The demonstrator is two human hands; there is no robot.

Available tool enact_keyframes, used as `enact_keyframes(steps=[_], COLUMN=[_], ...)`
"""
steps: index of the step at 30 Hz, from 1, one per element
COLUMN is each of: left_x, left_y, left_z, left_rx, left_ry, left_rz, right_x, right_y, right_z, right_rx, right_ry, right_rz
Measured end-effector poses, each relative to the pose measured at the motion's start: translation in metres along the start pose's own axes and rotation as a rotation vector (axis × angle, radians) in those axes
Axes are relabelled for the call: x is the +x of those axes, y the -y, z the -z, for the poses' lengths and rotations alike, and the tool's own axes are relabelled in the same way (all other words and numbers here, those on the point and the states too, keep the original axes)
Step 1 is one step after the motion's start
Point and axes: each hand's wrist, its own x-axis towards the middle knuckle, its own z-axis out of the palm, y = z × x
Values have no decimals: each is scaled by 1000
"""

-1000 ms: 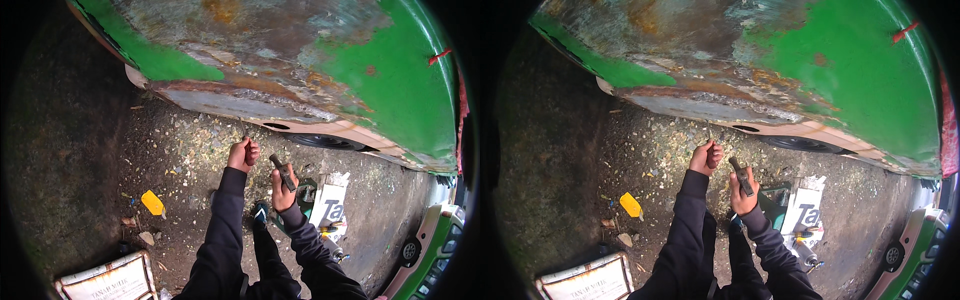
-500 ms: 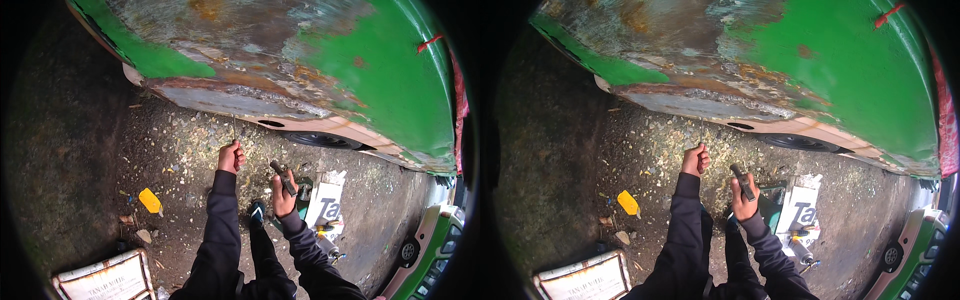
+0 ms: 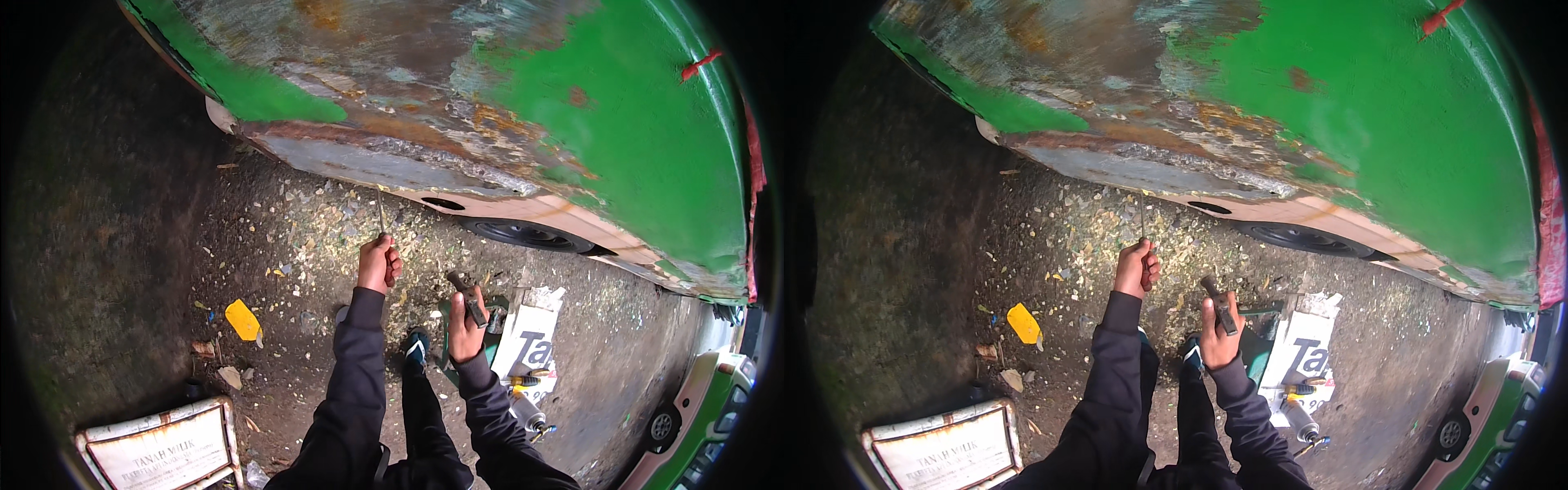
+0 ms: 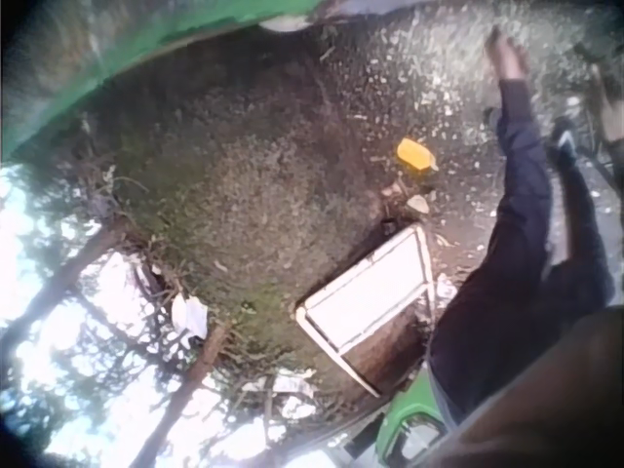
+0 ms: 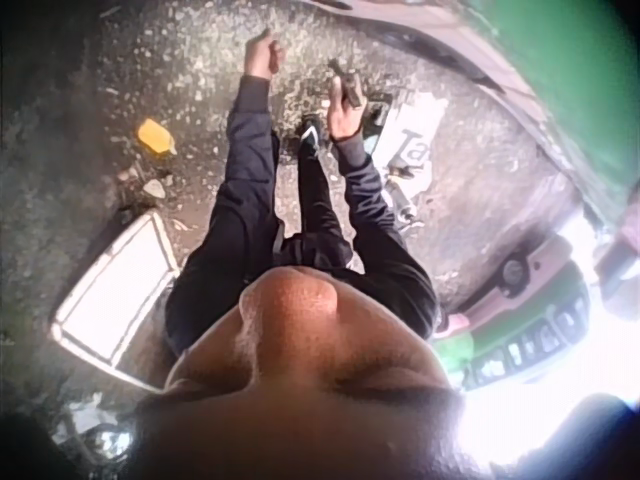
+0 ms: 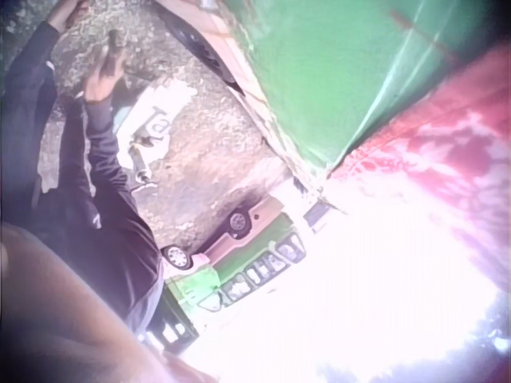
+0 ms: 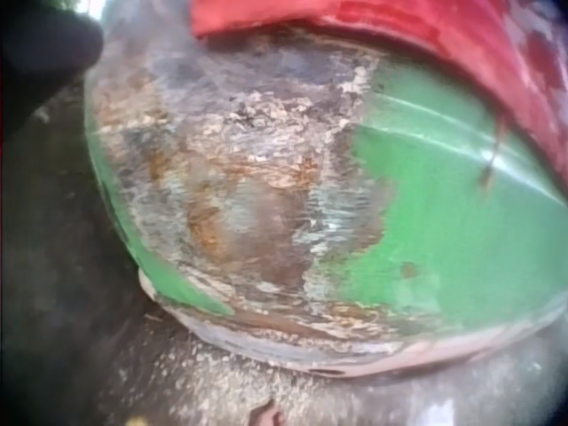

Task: The person uses a blowtorch to heat a rusted vehicle panel and then uses a chisel and hammer to remove rust and old paint. The person works on the lower side of a green vehicle in an outdoor area.

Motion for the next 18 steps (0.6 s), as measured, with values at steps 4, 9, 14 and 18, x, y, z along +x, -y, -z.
enact_keyframes(steps=[4, 9, 14, 18], left_x=[8, 19, 20, 22], left_y=[-3, -4, 2, 4], left_z=[-8, -11, -18, -20], left_rx=[-58, -125, -141, -106], left_ry=[32, 22, 28, 80], left_rz=[7, 45, 66, 16], right_x=[-3, -1, 1, 3], right_y=[3, 9, 8, 5], right_z=[-1, -4, -6, -9], right_rx=[75, 84, 66, 102], right_ry=[89, 113, 113, 125], right_rz=[-115, -152, -152, -153])
